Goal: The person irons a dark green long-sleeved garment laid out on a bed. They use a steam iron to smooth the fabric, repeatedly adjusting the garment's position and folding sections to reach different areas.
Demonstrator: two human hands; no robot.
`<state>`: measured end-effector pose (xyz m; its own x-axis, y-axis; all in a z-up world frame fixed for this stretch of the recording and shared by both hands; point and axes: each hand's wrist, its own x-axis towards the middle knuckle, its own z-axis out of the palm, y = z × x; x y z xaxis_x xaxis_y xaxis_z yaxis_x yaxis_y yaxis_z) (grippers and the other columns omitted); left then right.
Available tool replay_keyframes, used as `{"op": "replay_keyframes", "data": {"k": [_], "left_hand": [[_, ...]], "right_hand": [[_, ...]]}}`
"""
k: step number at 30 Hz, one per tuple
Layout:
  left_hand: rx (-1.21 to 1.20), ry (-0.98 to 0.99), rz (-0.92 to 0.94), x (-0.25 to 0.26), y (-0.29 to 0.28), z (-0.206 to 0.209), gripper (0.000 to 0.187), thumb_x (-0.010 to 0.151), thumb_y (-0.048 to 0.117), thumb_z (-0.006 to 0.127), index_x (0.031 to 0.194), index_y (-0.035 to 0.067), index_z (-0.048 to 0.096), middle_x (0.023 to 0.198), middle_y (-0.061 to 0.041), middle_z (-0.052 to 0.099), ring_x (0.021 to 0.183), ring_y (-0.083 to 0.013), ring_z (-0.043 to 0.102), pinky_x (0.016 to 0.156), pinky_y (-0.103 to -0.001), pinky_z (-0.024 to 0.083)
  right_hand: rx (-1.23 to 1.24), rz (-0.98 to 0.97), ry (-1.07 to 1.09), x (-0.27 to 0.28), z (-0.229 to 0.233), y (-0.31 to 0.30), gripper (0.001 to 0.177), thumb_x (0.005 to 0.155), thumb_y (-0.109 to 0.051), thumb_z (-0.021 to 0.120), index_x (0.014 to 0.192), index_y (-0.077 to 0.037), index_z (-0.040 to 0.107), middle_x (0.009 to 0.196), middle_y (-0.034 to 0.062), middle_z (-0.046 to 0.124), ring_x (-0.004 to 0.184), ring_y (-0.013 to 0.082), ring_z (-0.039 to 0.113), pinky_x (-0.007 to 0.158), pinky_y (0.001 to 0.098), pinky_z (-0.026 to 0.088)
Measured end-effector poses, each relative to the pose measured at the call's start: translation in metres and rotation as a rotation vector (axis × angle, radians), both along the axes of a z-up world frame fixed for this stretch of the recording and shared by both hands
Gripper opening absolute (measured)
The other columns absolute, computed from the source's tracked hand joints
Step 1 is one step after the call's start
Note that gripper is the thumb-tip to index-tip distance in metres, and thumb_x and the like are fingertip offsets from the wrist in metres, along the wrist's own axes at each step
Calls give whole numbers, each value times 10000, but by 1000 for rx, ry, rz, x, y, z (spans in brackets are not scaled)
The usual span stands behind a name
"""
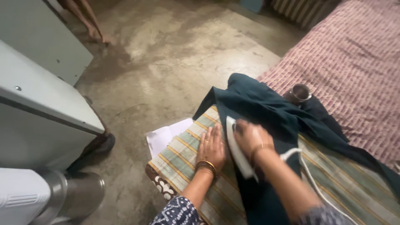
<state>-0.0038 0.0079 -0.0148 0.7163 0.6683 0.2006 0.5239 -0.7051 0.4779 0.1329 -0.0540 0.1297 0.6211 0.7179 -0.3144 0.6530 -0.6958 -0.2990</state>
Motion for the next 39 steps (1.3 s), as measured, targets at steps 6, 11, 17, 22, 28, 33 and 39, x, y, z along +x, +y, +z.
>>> {"op": "replay_keyframes", "data": {"k": [6, 11, 17, 22, 28, 33, 39], "left_hand": [[-40, 27, -26, -4, -4, 20, 708, 917, 151, 455, 1579, -13, 263, 1620, -168, 355, 1506, -320, 290, 1240, -461, 146], [-65, 47, -25, -4, -3, 30, 680, 955, 216, 419, 1575, -8, 256, 1621, -166, 353, 1507, -324, 284, 1232, -462, 138], [-206, -134, 6, -8, 1, 28, 660, 1074, 380, 326, 1588, -28, 256, 1602, -209, 384, 1519, -349, 296, 1243, -463, 155], [-187, -175, 21, -6, 3, 16, 675, 1077, 446, 301, 1584, 0, 294, 1602, -203, 409, 1518, -348, 318, 1250, -462, 178], [-169, -98, -3, -7, 3, 18, 701, 1059, 444, 339, 1583, -17, 271, 1622, -204, 338, 1514, -358, 273, 1225, -478, 158], [58, 49, -89, -2, -14, 26, 682, 1036, 440, 391, 1578, 32, 316, 1651, -169, 307, 1527, -342, 250, 1221, -525, 149], [38, 226, -164, 12, -80, 30, 802, 996, 564, 407, 1554, 4, 276, 1663, -181, 201, 1534, -356, 148, 1204, -547, 86]], "right_hand": [[-325, -88, 132, -69, -9, -144, 563, 917, -509, 607, 1459, -479, 458, 1097, 115, 760, 1056, 299, 744, 963, 424, 590], [-277, -19, 137, -69, -17, -154, 582, 893, -500, 614, 1461, -472, 489, 1017, 96, 785, 956, 263, 796, 893, 404, 636], [-121, -16, 28, -29, 10, -35, 456, 933, -442, 606, 1379, -348, 586, 1112, 146, 738, 1059, 365, 712, 913, 468, 578], [8, 36, -8, 2, 9, 38, 461, 914, -410, 624, 1365, -314, 625, 1165, 173, 726, 1075, 377, 701, 917, 478, 570], [-83, 17, 11, -5, 10, -24, 471, 912, -440, 607, 1375, -355, 602, 1176, 159, 724, 1087, 369, 696, 935, 474, 563], [-319, -132, 74, -26, -3, -183, 512, 932, -531, 569, 1435, -458, 509, 1091, 107, 772, 1014, 295, 776, 914, 428, 618], [-412, -147, 70, -11, -10, -216, 526, 958, -517, 558, 1474, -451, 482, 1060, 113, 796, 1002, 271, 791, 921, 401, 626]]}}
